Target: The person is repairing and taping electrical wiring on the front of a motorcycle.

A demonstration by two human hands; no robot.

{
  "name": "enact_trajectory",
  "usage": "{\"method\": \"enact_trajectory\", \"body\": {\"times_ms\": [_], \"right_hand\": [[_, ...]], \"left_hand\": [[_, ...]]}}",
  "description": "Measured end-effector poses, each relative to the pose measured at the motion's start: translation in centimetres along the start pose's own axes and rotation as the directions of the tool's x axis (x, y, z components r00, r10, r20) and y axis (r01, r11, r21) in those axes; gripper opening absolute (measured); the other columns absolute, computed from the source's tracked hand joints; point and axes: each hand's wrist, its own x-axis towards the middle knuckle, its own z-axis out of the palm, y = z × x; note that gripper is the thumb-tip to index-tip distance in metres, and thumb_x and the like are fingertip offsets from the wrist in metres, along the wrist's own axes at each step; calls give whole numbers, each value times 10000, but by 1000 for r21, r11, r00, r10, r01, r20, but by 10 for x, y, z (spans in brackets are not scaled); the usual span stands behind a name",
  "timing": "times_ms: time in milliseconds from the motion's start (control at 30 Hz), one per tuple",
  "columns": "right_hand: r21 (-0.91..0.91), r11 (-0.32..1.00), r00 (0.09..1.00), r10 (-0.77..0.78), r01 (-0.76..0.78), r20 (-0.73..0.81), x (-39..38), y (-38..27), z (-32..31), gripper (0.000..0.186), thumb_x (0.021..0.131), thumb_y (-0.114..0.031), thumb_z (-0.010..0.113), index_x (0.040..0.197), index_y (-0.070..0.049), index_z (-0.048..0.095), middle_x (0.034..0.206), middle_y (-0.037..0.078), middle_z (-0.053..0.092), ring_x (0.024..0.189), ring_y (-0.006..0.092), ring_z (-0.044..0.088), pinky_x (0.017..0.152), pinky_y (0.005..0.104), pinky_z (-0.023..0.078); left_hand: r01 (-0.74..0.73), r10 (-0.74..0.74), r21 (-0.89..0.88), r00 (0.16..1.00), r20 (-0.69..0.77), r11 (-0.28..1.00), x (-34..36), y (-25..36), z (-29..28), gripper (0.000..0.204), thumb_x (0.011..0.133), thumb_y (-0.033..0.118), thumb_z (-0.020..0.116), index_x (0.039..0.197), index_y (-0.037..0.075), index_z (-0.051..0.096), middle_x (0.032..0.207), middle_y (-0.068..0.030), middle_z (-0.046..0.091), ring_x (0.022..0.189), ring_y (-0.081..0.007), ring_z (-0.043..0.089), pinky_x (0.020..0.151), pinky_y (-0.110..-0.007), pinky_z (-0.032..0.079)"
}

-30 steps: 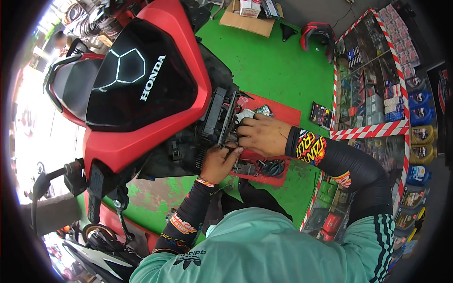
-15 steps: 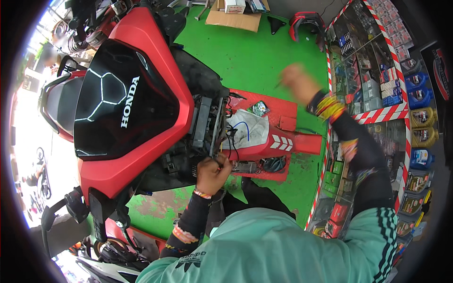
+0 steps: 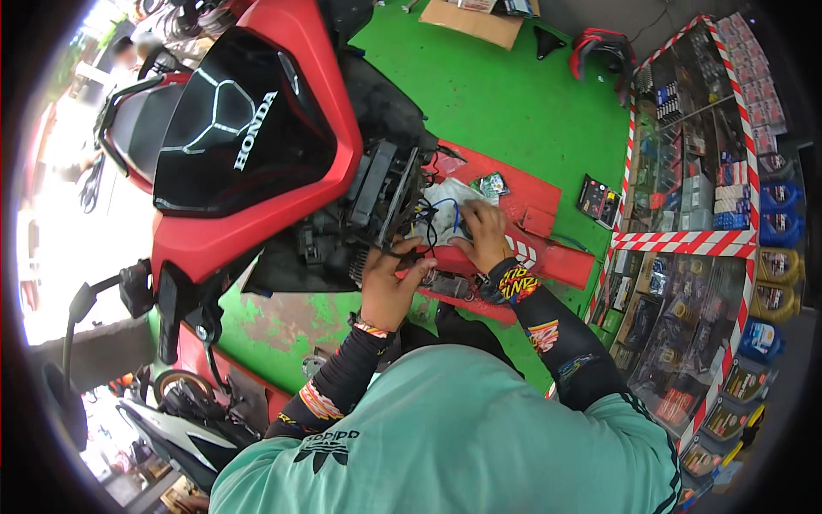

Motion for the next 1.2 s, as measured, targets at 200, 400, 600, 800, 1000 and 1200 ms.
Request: {"method": "enact_trajectory", "body": {"times_ms": [200, 400, 600, 800, 1000, 1200], "right_hand": [[226, 969, 950, -29, 103, -311, -18, -50, -39, 495, 781, -286, 829, 1160, -39, 628, 1166, 149, 617, 1146, 371, 551, 1028, 492, 381], [342, 922, 984, -163, 180, -77, 15, -103, -47, 383, 848, -257, 791, 1157, -61, 677, 1131, 124, 652, 1123, 336, 579, 996, 452, 404], [357, 925, 991, -101, 127, -91, 8, -101, -36, 145, 874, -198, 751, 913, -62, 718, 952, 109, 709, 967, 332, 647, 893, 442, 451], [400, 915, 998, -56, 50, 4, 21, -110, -46, 147, 860, -138, 775, 897, -17, 700, 956, 153, 702, 931, 341, 672, 823, 434, 516], [556, 826, 993, 29, -89, 116, 27, -92, -27, 140, 941, -138, 717, 950, -6, 673, 916, 107, 686, 899, 232, 657, 829, 353, 499], [481, 872, 990, 33, -95, 136, 31, -98, -23, 146, 941, -134, 684, 1000, -1, 675, 932, 147, 706, 929, 289, 699, 843, 383, 522]], "left_hand": [[102, -78, -280, 992, 97, 954, -5, -3, -10, 452, 905, 9, 764, 1336, -22, 629, 1230, -118, 616, 990, -194, 729, 878, -315, 612], [238, -216, -245, 970, 112, 940, -3, -12, -22, 288, 967, 41, 697, 1251, -10, 688, 1049, -94, 732, 983, -147, 712, 822, -274, 569], [86, -85, -46, 996, 34, 995, -6, -27, -13, 229, 969, 162, 714, 1136, 8, 738, 1051, -126, 762, 956, -174, 727, 827, -320, 567], [119, -119, -165, 993, 14, 979, -9, -23, -7, 269, 989, 204, 693, 1186, 24, 725, 1051, -108, 758, 962, -191, 734, 843, -333, 569], [91, -100, -325, 995, -10, 941, -9, -11, -17, 277, 987, 174, 694, 1193, -11, 710, 984, -104, 768, 891, -164, 738, 796, -319, 577], [71, -93, -234, 992, -85, 970, -9, -22, -8, 246, 980, 144, 699, 1158, -26, 699, 933, -100, 762, 874, -143, 734, 779, -302, 582]]}}
